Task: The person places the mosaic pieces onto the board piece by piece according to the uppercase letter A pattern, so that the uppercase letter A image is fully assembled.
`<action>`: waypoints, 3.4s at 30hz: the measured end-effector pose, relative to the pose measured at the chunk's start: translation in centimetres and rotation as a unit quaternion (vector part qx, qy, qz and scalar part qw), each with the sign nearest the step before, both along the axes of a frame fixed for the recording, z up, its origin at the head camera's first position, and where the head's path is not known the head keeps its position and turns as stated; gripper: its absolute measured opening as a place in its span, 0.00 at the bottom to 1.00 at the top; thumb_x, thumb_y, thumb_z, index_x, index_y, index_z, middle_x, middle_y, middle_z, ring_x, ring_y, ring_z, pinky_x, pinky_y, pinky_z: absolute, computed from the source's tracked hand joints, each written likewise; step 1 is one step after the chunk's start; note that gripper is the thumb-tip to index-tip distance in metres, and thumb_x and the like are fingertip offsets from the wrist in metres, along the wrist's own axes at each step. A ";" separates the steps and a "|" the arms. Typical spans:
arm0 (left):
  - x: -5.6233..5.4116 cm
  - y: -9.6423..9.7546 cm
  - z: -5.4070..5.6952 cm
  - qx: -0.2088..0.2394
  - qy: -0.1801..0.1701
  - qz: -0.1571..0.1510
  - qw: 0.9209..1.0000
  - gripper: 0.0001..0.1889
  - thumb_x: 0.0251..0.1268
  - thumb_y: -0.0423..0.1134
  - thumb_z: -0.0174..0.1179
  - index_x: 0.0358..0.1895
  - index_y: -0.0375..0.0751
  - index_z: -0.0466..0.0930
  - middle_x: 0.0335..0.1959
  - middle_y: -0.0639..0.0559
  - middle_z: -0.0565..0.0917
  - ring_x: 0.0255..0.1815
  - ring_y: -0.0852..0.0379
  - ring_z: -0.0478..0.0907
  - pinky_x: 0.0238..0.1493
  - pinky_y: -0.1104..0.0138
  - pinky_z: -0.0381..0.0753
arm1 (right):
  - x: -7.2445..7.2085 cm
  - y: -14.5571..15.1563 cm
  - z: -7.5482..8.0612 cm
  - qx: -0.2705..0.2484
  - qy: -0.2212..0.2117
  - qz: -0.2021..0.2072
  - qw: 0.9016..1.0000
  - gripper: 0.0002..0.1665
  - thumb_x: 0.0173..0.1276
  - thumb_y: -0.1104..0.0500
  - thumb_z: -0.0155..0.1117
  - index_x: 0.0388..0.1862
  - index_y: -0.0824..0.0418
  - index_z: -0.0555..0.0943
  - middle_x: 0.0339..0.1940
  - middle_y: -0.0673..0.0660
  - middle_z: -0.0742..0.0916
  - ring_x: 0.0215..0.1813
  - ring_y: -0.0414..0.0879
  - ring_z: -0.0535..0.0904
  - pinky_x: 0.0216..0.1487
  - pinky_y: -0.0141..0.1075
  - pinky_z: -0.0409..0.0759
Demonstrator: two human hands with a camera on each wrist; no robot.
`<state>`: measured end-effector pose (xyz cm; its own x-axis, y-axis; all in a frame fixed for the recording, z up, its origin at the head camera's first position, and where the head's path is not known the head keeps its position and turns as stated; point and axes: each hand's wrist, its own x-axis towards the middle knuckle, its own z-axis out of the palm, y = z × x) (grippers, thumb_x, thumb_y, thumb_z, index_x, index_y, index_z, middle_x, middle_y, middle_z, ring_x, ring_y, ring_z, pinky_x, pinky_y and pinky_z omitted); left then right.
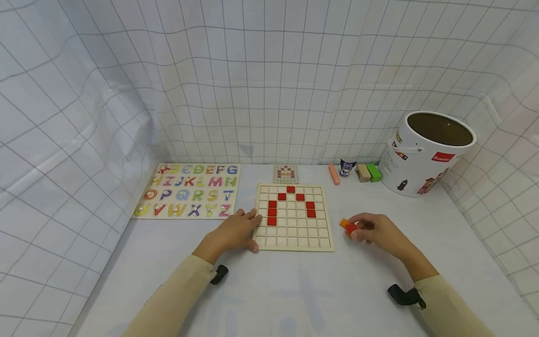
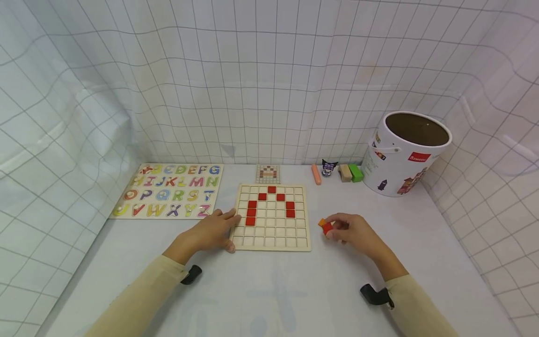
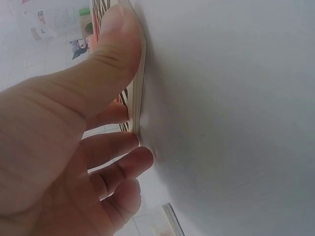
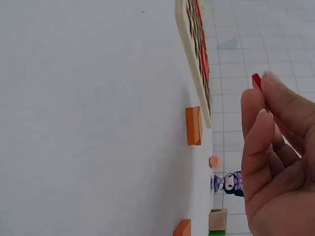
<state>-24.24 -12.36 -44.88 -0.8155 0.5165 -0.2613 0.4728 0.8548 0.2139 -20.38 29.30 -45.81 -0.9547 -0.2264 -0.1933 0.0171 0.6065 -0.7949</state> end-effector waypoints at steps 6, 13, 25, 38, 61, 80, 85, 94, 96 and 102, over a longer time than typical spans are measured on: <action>0.1 0.1 -0.1 -0.004 -0.004 0.004 1.000 0.49 0.51 0.56 0.77 0.76 0.43 0.67 0.80 0.43 0.63 0.72 0.39 0.65 0.71 0.50 0.68 | -1.9 -1.8 0.3 -0.132 -0.017 -0.060 0.989 0.31 0.70 0.53 0.71 0.67 0.65 0.76 0.44 0.60 0.86 0.39 0.49 0.82 0.40 0.34 0.84; 0.2 0.2 -0.2 -0.004 -0.004 0.004 1.000 0.49 0.51 0.56 0.77 0.77 0.43 0.67 0.80 0.43 0.63 0.72 0.39 0.65 0.70 0.50 0.69 | -3.8 -5.2 -0.7 -0.202 -0.070 -0.076 0.974 0.30 0.69 0.60 0.72 0.66 0.68 0.73 0.40 0.59 0.85 0.38 0.46 0.85 0.42 0.32 0.86; 0.0 0.2 0.1 -0.002 -0.006 0.009 1.000 0.50 0.50 0.57 0.77 0.77 0.44 0.66 0.80 0.44 0.62 0.73 0.40 0.64 0.71 0.50 0.68 | -4.0 -9.3 -1.4 -0.002 0.023 -0.012 1.000 0.16 0.64 0.61 0.73 0.50 0.60 0.82 0.32 0.55 0.80 0.25 0.45 0.74 0.25 0.34 0.72; 0.4 0.2 0.4 0.001 -0.014 0.013 1.000 0.49 0.50 0.55 0.78 0.76 0.43 0.67 0.80 0.44 0.62 0.72 0.39 0.65 0.70 0.49 0.69 | -4.1 -10.2 -1.9 0.045 0.027 -0.005 0.999 0.15 0.62 0.61 0.73 0.47 0.58 0.82 0.30 0.53 0.80 0.31 0.46 0.73 0.30 0.36 0.70; 0.4 -0.1 0.8 -0.002 -0.001 0.004 1.000 0.48 0.51 0.55 0.77 0.76 0.41 0.67 0.79 0.41 0.63 0.72 0.38 0.65 0.71 0.50 0.68 | -0.6 1.7 1.5 0.021 0.003 -0.025 0.999 0.26 0.72 0.55 0.68 0.66 0.60 0.77 0.52 0.61 0.81 0.44 0.55 0.77 0.39 0.38 0.81; 0.0 0.0 0.0 0.000 0.004 -0.002 1.000 0.48 0.52 0.56 0.76 0.76 0.42 0.68 0.79 0.42 0.64 0.71 0.39 0.67 0.71 0.50 0.69 | 1.8 7.7 -1.1 0.108 0.027 0.024 0.993 0.19 0.67 0.57 0.73 0.56 0.57 0.86 0.48 0.53 0.83 0.43 0.47 0.73 0.38 0.32 0.76; 0.0 0.0 0.1 0.002 0.000 -0.001 1.000 0.48 0.52 0.55 0.76 0.76 0.42 0.68 0.79 0.41 0.63 0.72 0.38 0.66 0.71 0.49 0.68 | 1.9 7.7 -1.2 0.116 0.045 0.030 0.992 0.18 0.67 0.55 0.73 0.55 0.56 0.86 0.48 0.53 0.83 0.43 0.46 0.72 0.38 0.31 0.76; -0.1 -0.1 -0.1 0.000 -0.002 -0.002 1.000 0.49 0.51 0.56 0.76 0.77 0.42 0.67 0.80 0.41 0.62 0.72 0.37 0.65 0.72 0.48 0.67 | 0.9 7.3 -0.4 0.111 0.019 0.011 0.994 0.19 0.71 0.57 0.68 0.59 0.58 0.82 0.48 0.57 0.86 0.43 0.49 0.80 0.41 0.33 0.84; -0.1 -0.2 -0.3 -0.002 -0.001 -0.003 1.000 0.49 0.51 0.57 0.76 0.77 0.42 0.66 0.80 0.41 0.62 0.73 0.37 0.65 0.71 0.48 0.67 | 0.5 7.0 -0.1 0.091 0.010 0.000 0.996 0.20 0.72 0.57 0.67 0.60 0.60 0.80 0.46 0.58 0.85 0.40 0.49 0.81 0.39 0.33 0.84; -0.2 -0.1 -0.5 -0.001 0.000 -0.005 1.000 0.50 0.50 0.57 0.76 0.76 0.41 0.67 0.80 0.41 0.62 0.72 0.38 0.65 0.70 0.50 0.69 | -1.1 5.5 0.7 0.047 0.019 -0.012 0.999 0.22 0.73 0.56 0.67 0.62 0.63 0.78 0.42 0.59 0.84 0.37 0.49 0.80 0.38 0.34 0.84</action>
<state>-24.47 -12.46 -45.35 -0.8101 0.5240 -0.2631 0.4813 0.8505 0.2120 -21.49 34.83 -45.08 -0.9667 -0.1848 -0.1769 0.0046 0.6787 -0.7344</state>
